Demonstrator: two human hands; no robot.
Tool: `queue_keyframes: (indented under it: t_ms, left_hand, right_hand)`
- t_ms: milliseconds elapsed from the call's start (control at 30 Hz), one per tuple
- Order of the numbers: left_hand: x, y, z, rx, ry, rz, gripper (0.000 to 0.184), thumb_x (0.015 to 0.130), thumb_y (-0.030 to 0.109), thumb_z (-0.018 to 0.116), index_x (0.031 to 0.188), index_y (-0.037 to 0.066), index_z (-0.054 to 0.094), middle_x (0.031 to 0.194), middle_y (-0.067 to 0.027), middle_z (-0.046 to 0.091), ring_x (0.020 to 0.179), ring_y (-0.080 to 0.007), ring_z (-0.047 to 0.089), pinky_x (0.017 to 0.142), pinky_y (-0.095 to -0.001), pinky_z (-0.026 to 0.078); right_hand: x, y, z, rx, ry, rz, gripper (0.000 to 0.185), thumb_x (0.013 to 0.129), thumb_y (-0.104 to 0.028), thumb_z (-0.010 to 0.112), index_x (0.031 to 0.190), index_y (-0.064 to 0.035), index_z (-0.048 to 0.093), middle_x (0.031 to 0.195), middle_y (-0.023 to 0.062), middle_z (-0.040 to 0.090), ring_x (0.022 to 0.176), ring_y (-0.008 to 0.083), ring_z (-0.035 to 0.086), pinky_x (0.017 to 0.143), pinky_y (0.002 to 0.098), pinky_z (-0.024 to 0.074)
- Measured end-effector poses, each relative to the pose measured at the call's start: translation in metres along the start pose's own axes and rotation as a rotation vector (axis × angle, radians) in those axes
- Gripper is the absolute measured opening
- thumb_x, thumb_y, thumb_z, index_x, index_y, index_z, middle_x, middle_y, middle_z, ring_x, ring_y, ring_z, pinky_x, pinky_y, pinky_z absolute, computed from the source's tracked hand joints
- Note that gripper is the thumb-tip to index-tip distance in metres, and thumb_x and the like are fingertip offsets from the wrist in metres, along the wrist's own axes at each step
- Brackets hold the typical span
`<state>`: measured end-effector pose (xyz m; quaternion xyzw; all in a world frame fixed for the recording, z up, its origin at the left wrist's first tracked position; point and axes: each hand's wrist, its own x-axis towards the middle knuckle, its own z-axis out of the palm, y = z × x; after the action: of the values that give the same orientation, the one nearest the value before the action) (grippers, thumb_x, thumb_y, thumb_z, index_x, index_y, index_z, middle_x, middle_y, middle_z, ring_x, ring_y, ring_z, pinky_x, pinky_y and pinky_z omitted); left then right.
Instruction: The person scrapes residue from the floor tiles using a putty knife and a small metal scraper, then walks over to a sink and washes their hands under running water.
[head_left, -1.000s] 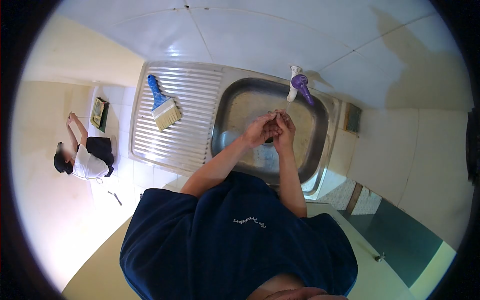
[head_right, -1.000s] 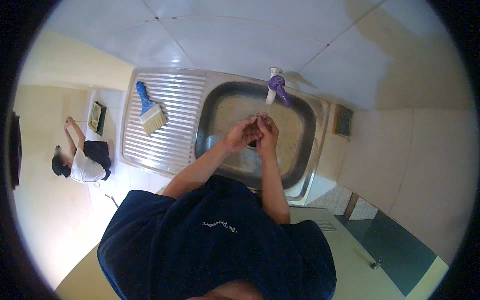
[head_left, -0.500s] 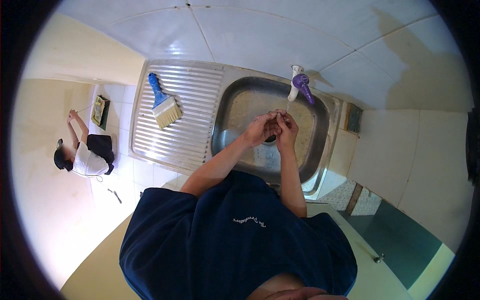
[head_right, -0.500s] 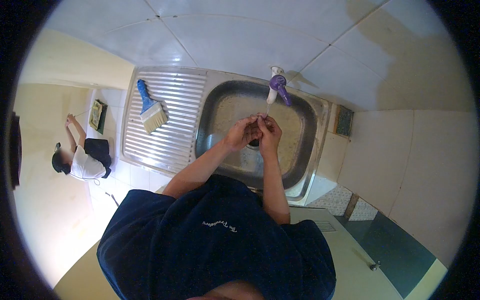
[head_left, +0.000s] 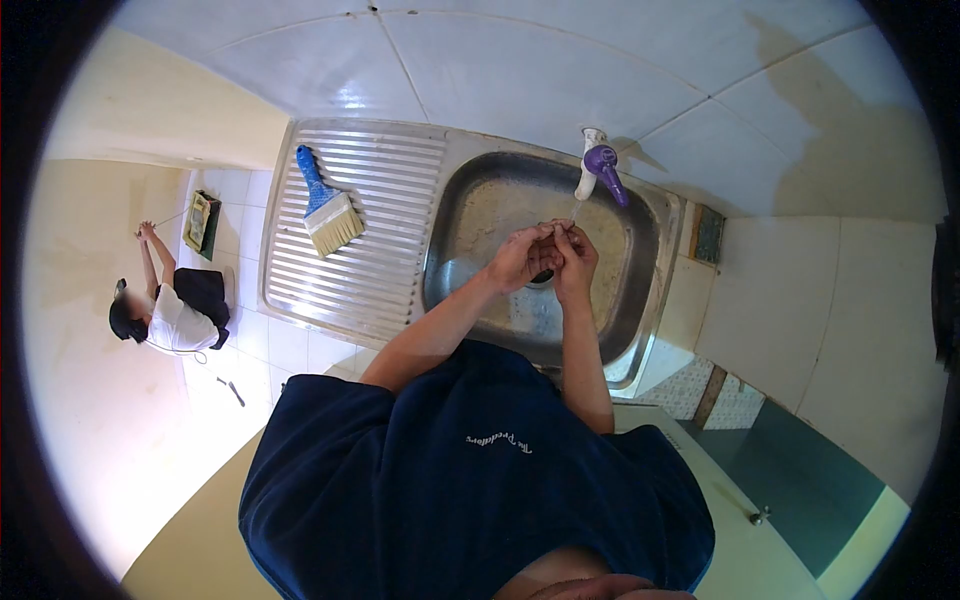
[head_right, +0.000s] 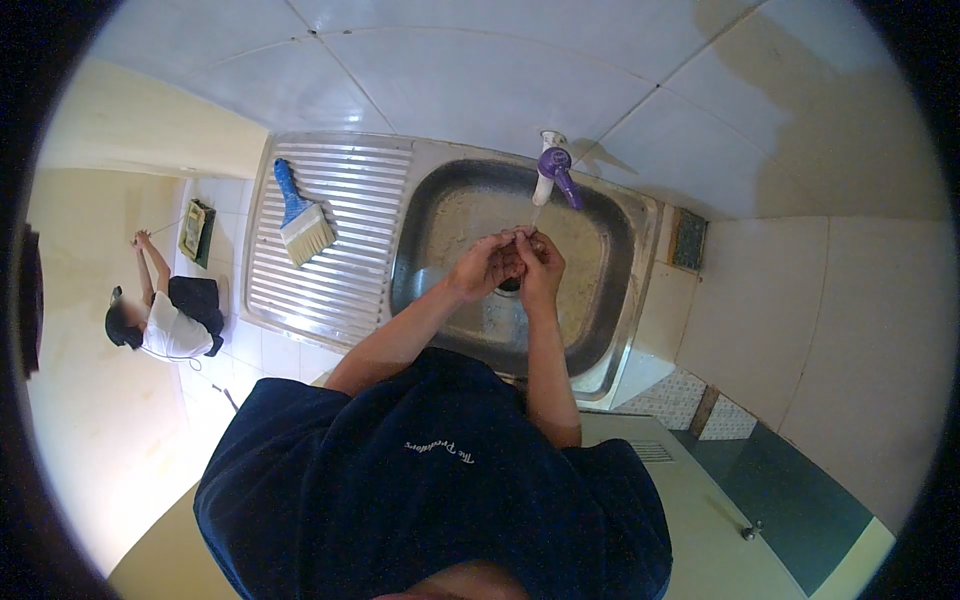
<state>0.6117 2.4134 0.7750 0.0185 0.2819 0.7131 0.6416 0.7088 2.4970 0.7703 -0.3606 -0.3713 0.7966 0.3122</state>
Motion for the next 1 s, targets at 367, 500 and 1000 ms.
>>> queue_keyframes:
  t_ms: [367,500,1000]
  left_hand:
    - [-0.001,0.004,0.009,0.035,-0.056,0.042,0.035,0.105,0.024,0.045,0.130,0.004,0.059,0.107,-0.0051,0.068,0.093,-0.0112,0.062,0.077,-0.0241,0.047]
    - [-0.001,0.003,0.019,-0.008,0.009,0.040,0.034,0.105,0.023,0.045,0.128,0.004,0.060,0.104,-0.0060,0.068,0.093,-0.0121,0.063,0.074,-0.0237,0.046]
    - [0.002,0.000,0.024,-0.016,0.048,0.068,0.031,0.105,0.019,0.047,0.126,0.001,0.061,0.103,-0.0081,0.067,0.094,-0.0147,0.064,0.086,-0.0275,0.052]
  right_hand:
    - [-0.014,-0.007,0.016,-0.356,0.120,-0.284,0.013,0.093,-0.009,0.069,0.101,0.0010,0.068,0.079,-0.0019,0.063,0.066,0.0038,0.055,0.058,0.0203,0.0438]
    - [-0.017,-0.006,0.023,-0.330,0.143,-0.309,0.012,0.095,-0.008,0.068,0.104,-0.0004,0.067,0.078,-0.0013,0.063,0.064,0.0037,0.054,0.057,0.0205,0.0434]
    - [-0.013,0.009,0.025,-0.324,0.199,-0.412,0.014,0.097,-0.008,0.065,0.110,-0.0012,0.063,0.082,-0.0013,0.061,0.064,0.0037,0.051,0.056,0.0199,0.0414]
